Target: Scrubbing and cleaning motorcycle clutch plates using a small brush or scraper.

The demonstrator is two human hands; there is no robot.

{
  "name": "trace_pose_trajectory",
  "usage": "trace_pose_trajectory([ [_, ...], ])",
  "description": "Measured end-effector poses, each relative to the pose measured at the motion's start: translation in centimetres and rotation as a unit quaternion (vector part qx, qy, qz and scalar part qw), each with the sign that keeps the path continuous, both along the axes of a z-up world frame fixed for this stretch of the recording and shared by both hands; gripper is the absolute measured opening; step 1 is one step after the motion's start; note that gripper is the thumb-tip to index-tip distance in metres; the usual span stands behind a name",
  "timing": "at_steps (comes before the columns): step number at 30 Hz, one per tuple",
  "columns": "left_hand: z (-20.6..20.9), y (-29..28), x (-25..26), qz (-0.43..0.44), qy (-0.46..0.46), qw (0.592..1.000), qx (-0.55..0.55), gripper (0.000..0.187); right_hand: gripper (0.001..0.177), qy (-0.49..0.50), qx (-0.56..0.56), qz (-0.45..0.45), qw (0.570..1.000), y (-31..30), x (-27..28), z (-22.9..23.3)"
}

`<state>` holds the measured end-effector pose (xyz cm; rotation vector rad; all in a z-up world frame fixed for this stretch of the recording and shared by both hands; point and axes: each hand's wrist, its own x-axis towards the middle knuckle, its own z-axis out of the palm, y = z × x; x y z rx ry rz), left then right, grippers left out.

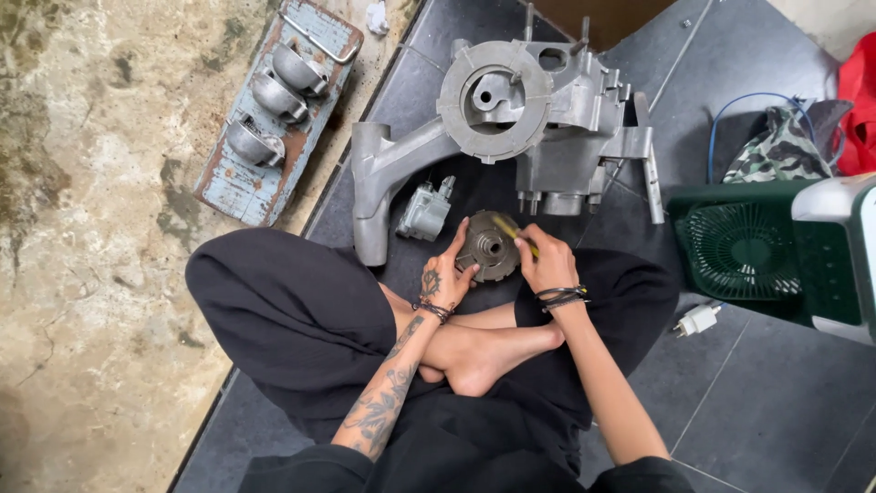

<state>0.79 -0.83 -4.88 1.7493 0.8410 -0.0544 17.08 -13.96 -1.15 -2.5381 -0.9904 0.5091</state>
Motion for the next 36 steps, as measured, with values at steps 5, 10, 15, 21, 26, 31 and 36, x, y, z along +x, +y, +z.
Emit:
trace_pose_trajectory([
  [5, -0.2, 0.1, -0.2, 0.005, -0.005, 1.0, -0.003, 0.086, 0.012, 0.008, 0.018, -0.013, 1.0, 0.0, -1.4, 0.3],
  [10, -0.2, 0.1, -0.1, -0.003, 0.003, 1.0, -0.001, 0.086, 0.01, -0.004, 0.038, -0.033, 0.999, 0.7, -1.6, 0.3],
  [15, -0.3, 0.2, 0.0, -0.009, 0.008, 1.0, 0.01, 0.087, 0.011, 0.013, 0.059, -0.07, 0.996, 0.8, -2.5, 0.7],
  [21, 0.0, 0.0, 0.2, 0.0, 0.008, 1.0, 0.01, 0.086, 0.012, 0.011, 0.04, -0.088, 0.995, 0.0, -3.4, 0.0],
  [26, -0.2, 0.1, 0.4, -0.006, 0.016, 1.0, 0.014, 0.085, 0.009, 0.005, 0.046, -0.096, 0.994, 1.3, -1.9, -0.4],
  [31, 0.3, 0.0, 0.3, 0.002, 0.024, 1.0, 0.014, 0.085, 0.01, 0.01, 0.023, -0.102, 0.994, 0.2, -3.2, 0.0],
  [36, 0.2, 0.1, 0.4, 0.008, 0.015, 1.0, 0.016, 0.083, 0.01, -0.01, 0.033, -0.099, 0.994, 1.9, -1.8, 0.1],
])
